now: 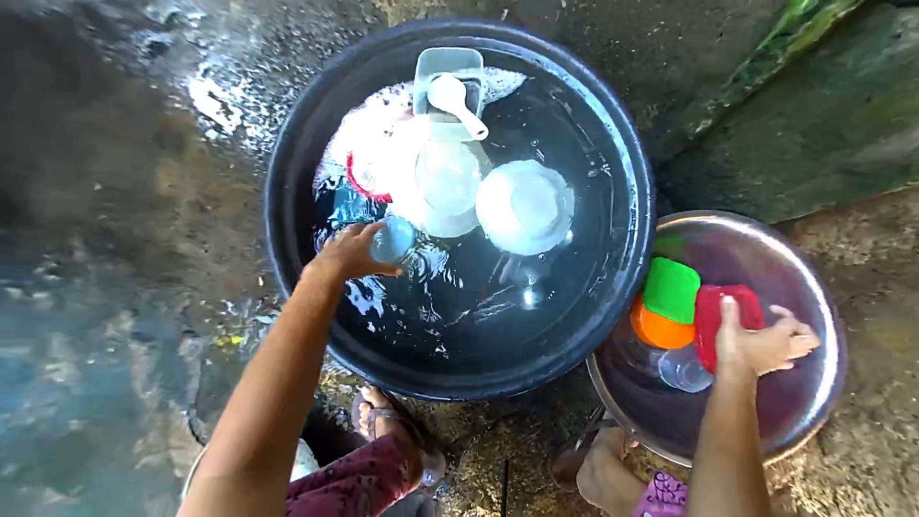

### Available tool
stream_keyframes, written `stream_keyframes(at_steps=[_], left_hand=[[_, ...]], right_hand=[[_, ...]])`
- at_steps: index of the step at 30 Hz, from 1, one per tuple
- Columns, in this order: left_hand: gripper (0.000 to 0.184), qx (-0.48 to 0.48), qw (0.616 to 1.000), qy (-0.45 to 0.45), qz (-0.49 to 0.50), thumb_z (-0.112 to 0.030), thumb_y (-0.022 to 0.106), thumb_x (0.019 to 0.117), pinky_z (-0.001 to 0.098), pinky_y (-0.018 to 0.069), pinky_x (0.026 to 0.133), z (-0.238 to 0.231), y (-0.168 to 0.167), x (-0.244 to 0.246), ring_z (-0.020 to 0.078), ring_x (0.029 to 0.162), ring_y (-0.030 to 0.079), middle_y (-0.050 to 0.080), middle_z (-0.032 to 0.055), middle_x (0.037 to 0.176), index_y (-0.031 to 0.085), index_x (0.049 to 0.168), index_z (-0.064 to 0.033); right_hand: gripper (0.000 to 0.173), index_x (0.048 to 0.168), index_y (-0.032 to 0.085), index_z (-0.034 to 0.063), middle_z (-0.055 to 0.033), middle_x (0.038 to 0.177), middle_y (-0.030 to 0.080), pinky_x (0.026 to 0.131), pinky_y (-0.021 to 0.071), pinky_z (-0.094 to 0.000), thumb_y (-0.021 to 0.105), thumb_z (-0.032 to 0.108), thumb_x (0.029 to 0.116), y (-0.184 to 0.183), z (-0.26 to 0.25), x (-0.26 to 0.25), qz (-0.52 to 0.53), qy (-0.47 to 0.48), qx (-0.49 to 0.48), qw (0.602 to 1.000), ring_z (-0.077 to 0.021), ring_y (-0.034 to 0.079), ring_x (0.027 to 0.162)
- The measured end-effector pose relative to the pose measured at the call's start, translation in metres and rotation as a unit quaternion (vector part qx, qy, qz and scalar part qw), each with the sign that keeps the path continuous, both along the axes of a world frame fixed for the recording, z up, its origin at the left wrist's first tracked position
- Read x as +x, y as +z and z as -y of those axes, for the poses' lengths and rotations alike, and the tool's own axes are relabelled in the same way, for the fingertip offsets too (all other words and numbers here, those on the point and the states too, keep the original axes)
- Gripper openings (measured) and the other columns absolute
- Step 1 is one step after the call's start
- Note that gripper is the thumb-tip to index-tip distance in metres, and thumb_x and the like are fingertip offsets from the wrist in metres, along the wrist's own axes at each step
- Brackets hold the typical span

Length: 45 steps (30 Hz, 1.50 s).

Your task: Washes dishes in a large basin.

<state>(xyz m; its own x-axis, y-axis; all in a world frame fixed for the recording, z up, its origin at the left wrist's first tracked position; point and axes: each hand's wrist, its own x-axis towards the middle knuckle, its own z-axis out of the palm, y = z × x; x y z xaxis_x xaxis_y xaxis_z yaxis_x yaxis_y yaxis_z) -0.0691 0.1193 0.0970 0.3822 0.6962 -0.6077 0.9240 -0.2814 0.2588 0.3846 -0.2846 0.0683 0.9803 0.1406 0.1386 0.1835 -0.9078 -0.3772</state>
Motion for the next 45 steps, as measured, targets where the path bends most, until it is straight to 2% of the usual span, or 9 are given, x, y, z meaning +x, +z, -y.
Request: stream_keyframes(at_steps=[4,9,14,18,21,28,32,38,45], left_hand=[[0.103,0.079,0.997,-0.003,-0.008,-0.022,0.092,0.0748,0.0776,0.0316,0.108,0.031,-0.034,0.016,0.0601,0.144,0.031,0.029,0.0414,0.157,0.035,0.158,-0.0029],[0.037,0.025,0.999,0.040,-0.026,-0.005,0.052,0.1024,0.0747,0.0474,0.092,0.038,-0.025,0.042,0.0599,0.115,0.061,0.062,0.0401,0.122,0.054,0.137,0.0066],[0.035,-0.082,0.991,-0.089,0.059,-0.012,0.076,0.0934,0.0684,0.0431,0.103,0.017,0.016,0.037,0.0518,0.114,0.062,0.067,0.0344,0.114,0.066,0.118,0.0112],[0.046,-0.137,0.979,-0.137,0.067,-0.032,0.068,0.1004,0.0674,0.0451,0.101,0.034,-0.002,0.049,0.0489,0.112,0.064,0.068,0.0327,0.111,0.067,0.117,0.0101],[0.067,-0.108,0.984,-0.128,-0.058,-0.053,0.040,0.1085,0.0706,0.0372,0.109,0.046,-0.031,0.063,0.0508,0.130,0.055,0.061,0.0333,0.132,0.061,0.133,0.0056],[0.067,-0.013,0.986,-0.067,0.153,-0.020,0.064,0.0999,0.0636,0.0142,0.124,0.158,-0.083,0.125,0.0417,0.158,0.011,0.016,0.0234,0.170,0.037,0.157,0.0016],[0.050,-0.096,0.974,-0.183,0.091,-0.029,0.033,0.1131,0.0535,0.0212,0.126,0.145,-0.059,0.089,0.0338,0.153,0.033,0.040,0.0153,0.163,0.041,0.157,-0.0074],[0.051,-0.011,0.990,-0.061,0.124,-0.029,0.046,0.1093,0.0612,0.0180,0.125,0.116,-0.067,0.129,0.0445,0.152,0.030,0.040,0.0248,0.160,0.047,0.151,-0.0001],[0.049,-0.051,0.958,-0.219,0.179,-0.026,0.062,0.1029,0.0512,0.0233,0.126,0.128,-0.065,0.100,0.0366,0.147,0.043,0.054,0.0199,0.150,0.057,0.144,0.0000]], right_hand=[[0.043,0.122,0.057,-0.0185,-0.0403,0.129,0.050,0.097,0.0516,-0.0367,0.056,0.019,0.1008,0.043,-0.065,-0.062,0.123,0.176,0.201,0.956,-0.0420,0.055,0.119],[0.038,0.115,0.066,-0.0082,-0.0294,0.129,0.054,0.082,0.0583,-0.0372,0.062,0.024,0.0964,0.052,-0.159,-0.159,-0.046,0.416,0.220,0.881,-0.0301,0.063,0.109],[0.061,0.151,0.042,-0.0014,-0.0255,0.144,0.054,0.105,0.0481,-0.0507,0.060,0.033,0.1028,0.030,-0.234,-0.216,-0.413,0.514,0.123,0.742,-0.0356,0.057,0.129],[0.045,0.148,0.049,0.0001,-0.0238,0.142,0.057,0.111,0.0427,-0.0512,0.038,0.026,0.1124,-0.008,-0.260,-0.243,-0.547,0.521,0.094,0.648,-0.0327,0.057,0.131],[0.044,0.136,0.059,-0.0045,-0.0282,0.135,0.061,0.109,0.0417,-0.0568,0.035,0.024,0.1132,-0.043,-0.248,-0.255,-0.555,0.434,0.064,0.707,-0.0385,0.057,0.128],[0.031,0.128,0.060,-0.0122,-0.0309,0.128,0.062,0.106,0.0457,-0.0488,0.052,0.007,0.1050,-0.058,-0.225,-0.243,-0.457,0.182,0.172,0.853,-0.0370,0.060,0.121],[0.035,0.132,0.059,-0.0109,-0.0318,0.134,0.060,0.111,0.0413,-0.0515,0.046,0.012,0.1092,-0.056,-0.231,-0.231,-0.432,0.159,0.152,0.875,-0.0409,0.056,0.128],[0.038,0.141,0.054,-0.0061,-0.0286,0.135,0.060,0.109,0.0440,-0.0504,0.046,0.012,0.1087,-0.060,-0.230,-0.248,-0.466,0.169,0.215,0.841,-0.0367,0.059,0.126],[0.036,0.137,0.055,-0.0088,-0.0315,0.131,0.060,0.104,0.0436,-0.0540,0.046,0.014,0.1097,-0.053,-0.232,-0.225,-0.460,0.110,0.180,0.863,-0.0401,0.058,0.121]])
